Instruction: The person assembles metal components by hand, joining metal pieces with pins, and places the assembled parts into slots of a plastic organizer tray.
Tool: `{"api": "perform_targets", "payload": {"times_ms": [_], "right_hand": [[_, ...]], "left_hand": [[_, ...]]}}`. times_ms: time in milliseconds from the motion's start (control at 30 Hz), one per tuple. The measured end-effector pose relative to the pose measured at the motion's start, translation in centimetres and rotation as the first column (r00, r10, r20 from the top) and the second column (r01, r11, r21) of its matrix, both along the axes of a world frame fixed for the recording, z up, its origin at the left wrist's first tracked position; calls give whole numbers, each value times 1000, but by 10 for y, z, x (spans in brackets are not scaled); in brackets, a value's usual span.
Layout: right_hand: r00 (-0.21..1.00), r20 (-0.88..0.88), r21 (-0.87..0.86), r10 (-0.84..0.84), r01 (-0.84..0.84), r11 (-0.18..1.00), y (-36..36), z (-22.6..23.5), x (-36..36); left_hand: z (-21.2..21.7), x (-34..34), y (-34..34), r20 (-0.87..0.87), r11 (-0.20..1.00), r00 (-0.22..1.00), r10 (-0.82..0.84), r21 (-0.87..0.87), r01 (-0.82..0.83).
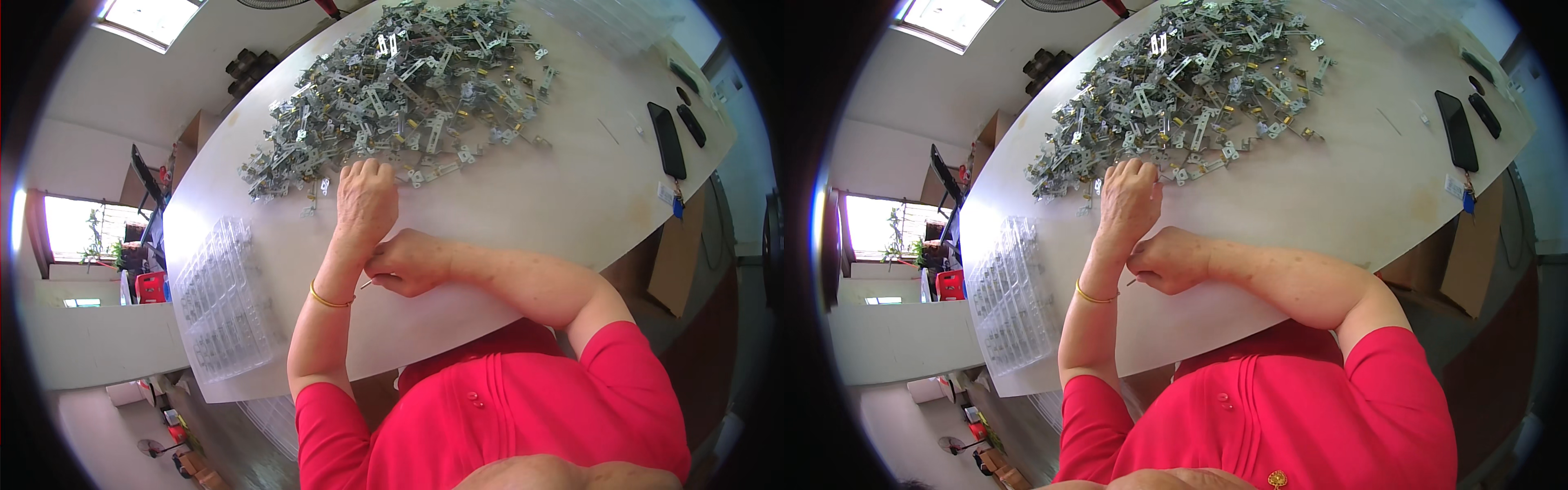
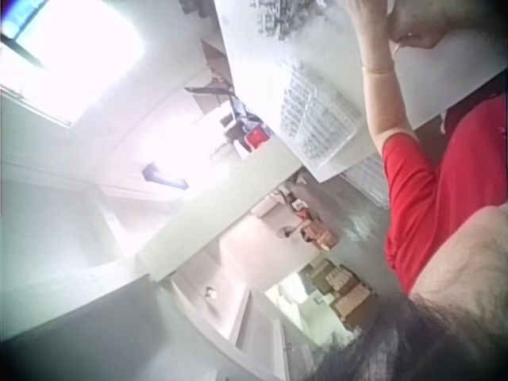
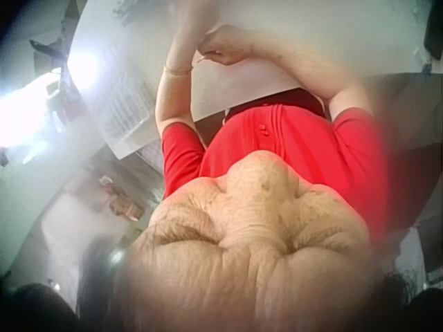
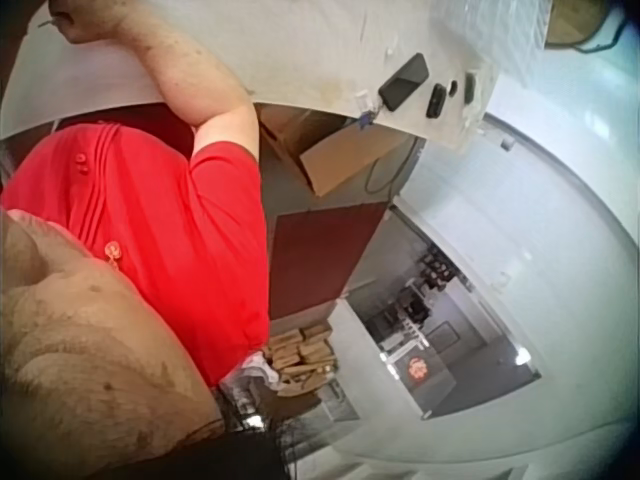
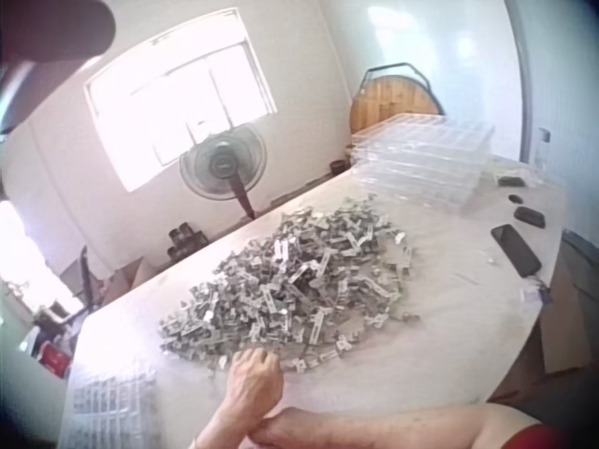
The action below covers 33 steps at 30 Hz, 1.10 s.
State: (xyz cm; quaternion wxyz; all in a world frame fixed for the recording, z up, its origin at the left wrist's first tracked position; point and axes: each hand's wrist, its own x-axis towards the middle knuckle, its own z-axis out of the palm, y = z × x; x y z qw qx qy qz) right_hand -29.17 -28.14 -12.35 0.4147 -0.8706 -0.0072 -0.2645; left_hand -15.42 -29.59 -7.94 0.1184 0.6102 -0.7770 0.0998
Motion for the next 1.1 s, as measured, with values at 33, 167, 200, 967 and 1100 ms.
{"api": "perform_targets", "payload": {"times_ms": [33, 167, 200, 967, 1100], "right_hand": [[1000, -6, -15, 7, -7, 1000, 0, -1, 0], [1000, -16, -45, 11, -11, 999, -1, -3, -1], [1000, -17, -45, 6, -7, 999, -1, -3, -1], [997, 71, 20, 17, -19, 1000, -4, 0, -2], [998, 57, 35, 18, -20, 999, -4, 1, -2]], "left_hand": [[-1, 0, 0, 24, 1000, 1000, 10, -20, -10], [-1, -4, 0, 41, 1000, 999, 6, -2, -6], [-3, -4, -1, 42, 1000, 999, 19, -5, -19], [4, -50, -37, -35, 982, 982, -184, 40, 185], [-3, -49, -39, -6, 977, 979, -206, 52, 206]]}}
